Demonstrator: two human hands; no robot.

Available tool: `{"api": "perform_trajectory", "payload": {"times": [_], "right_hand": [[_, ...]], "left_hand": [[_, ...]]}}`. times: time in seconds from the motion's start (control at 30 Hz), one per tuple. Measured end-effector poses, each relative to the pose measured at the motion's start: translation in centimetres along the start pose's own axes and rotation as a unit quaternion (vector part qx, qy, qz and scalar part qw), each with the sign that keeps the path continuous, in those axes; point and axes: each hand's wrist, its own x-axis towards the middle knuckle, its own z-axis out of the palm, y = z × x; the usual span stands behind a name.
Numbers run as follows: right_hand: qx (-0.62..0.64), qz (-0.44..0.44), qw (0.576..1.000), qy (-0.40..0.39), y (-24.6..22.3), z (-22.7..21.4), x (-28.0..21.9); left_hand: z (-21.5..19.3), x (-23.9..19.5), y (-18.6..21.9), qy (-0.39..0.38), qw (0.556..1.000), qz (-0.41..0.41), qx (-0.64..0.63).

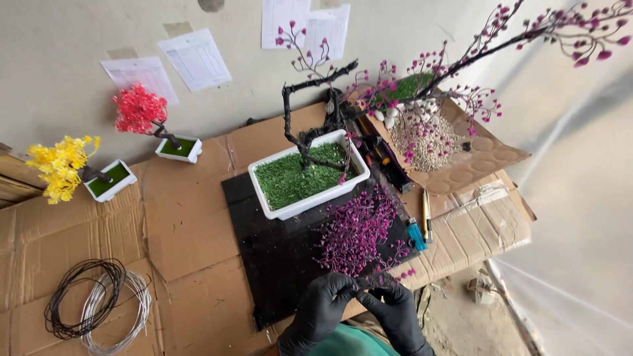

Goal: The person attaches small purple flower sprigs to a black wire bonsai tree frame using black wire. They repeatedly pick sprigs, wrap wire around the branch, and trim excess wire while working at a table with other bonsai components nearby.

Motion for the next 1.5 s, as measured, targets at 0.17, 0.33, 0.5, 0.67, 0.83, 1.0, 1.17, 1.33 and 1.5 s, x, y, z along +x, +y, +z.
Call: {"api": "perform_trajectory", "payload": {"times": [0.17, 0.33, 0.5, 0.67, 0.83, 1.0, 1.17, 1.33, 1.5], "right_hand": [[-0.02, -0.078, 0.996, 0.041, 5.0, -1.6, 2.0], [-0.003, -0.016, 0.995, 0.103, 6.1, -2.3, 3.4], [0.011, 0.03, 0.995, 0.094, 5.7, -2.6, 4.9], [-0.01, 0.025, 0.996, 0.086, 3.7, -1.8, 6.1], [0.133, 0.068, 0.985, 0.085, 1.3, -0.4, 6.7], [0.141, 0.036, 0.989, 0.022, -0.9, 1.2, 6.6], [0.132, 0.023, 0.99, -0.032, -2.4, 2.5, 5.5], [0.111, 0.024, 0.992, -0.062, -4.4, 3.8, 4.8], [0.038, -0.029, 0.993, -0.107, -11.0, 6.8, 3.3]], "left_hand": [[-0.4, 0.7, -0.9, -0.007, 1.0, 0.006, 0.008], [0.9, 1.7, -2.1, -0.016, 0.998, -0.06, 0.009], [0.6, 3.4, -2.0, 0.008, 1.0, -0.018, 0.008], [-0.4, 4.9, 0.1, 0.003, 0.999, -0.032, 0.014], [-0.5, 5.5, -1.0, 0.039, 0.997, -0.033, -0.059], [-2.2, 5.6, 0.5, 0.045, 0.992, 0.038, -0.111], [-3.5, 4.8, 0.3, 0.026, 0.975, -0.06, -0.211], [-4.8, 4.6, -0.1, 0.012, 0.932, -0.142, -0.334], [-7.3, 5.0, 1.3, -0.063, 0.847, -0.238, -0.471]]}}
